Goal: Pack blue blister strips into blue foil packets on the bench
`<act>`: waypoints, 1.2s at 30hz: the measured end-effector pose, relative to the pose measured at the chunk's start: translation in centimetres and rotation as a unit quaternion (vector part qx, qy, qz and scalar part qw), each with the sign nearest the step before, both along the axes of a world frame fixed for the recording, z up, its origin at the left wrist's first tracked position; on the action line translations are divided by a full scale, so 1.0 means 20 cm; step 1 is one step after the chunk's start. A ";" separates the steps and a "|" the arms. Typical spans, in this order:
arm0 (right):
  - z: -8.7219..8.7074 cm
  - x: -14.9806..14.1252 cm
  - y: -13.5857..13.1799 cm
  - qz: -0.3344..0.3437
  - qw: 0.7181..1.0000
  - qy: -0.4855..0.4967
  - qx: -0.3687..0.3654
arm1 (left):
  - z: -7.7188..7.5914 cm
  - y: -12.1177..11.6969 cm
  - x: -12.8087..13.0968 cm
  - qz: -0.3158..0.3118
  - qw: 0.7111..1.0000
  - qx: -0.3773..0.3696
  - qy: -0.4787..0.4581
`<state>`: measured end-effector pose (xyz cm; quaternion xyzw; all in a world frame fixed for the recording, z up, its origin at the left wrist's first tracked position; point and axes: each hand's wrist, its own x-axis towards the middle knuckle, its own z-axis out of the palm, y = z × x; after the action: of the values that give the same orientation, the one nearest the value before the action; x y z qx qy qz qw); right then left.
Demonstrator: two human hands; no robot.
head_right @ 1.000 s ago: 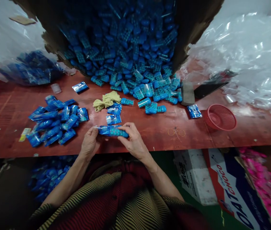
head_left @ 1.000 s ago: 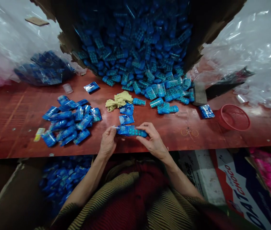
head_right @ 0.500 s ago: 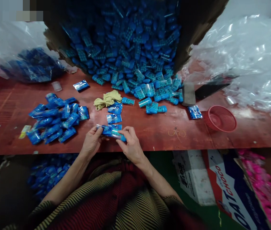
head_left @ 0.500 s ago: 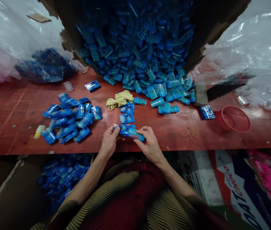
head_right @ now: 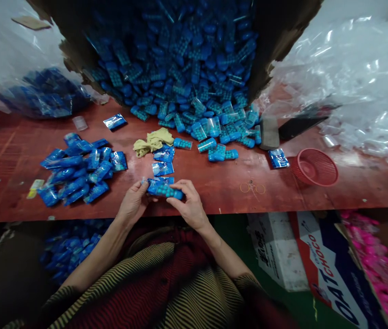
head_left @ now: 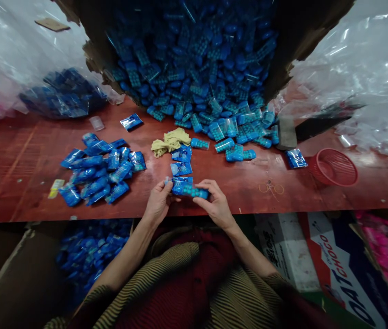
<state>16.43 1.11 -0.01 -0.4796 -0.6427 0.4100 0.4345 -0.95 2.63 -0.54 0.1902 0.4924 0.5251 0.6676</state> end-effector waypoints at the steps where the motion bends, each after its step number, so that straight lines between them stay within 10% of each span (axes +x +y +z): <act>1: 0.00 0.00 0.00 -0.005 1.000 0.002 -0.007 | 0.00 0.00 0.00 0.003 1.000 -0.001 0.006; 36: -0.05 -0.02 -0.02 -0.073 0.995 -0.022 0.061 | 0.02 0.04 0.00 -0.040 0.998 -0.019 0.038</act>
<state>15.94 0.72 -1.01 -0.5070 -0.6392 0.3266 0.4773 -0.93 3.39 -0.19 0.2166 0.5195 0.4807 0.6724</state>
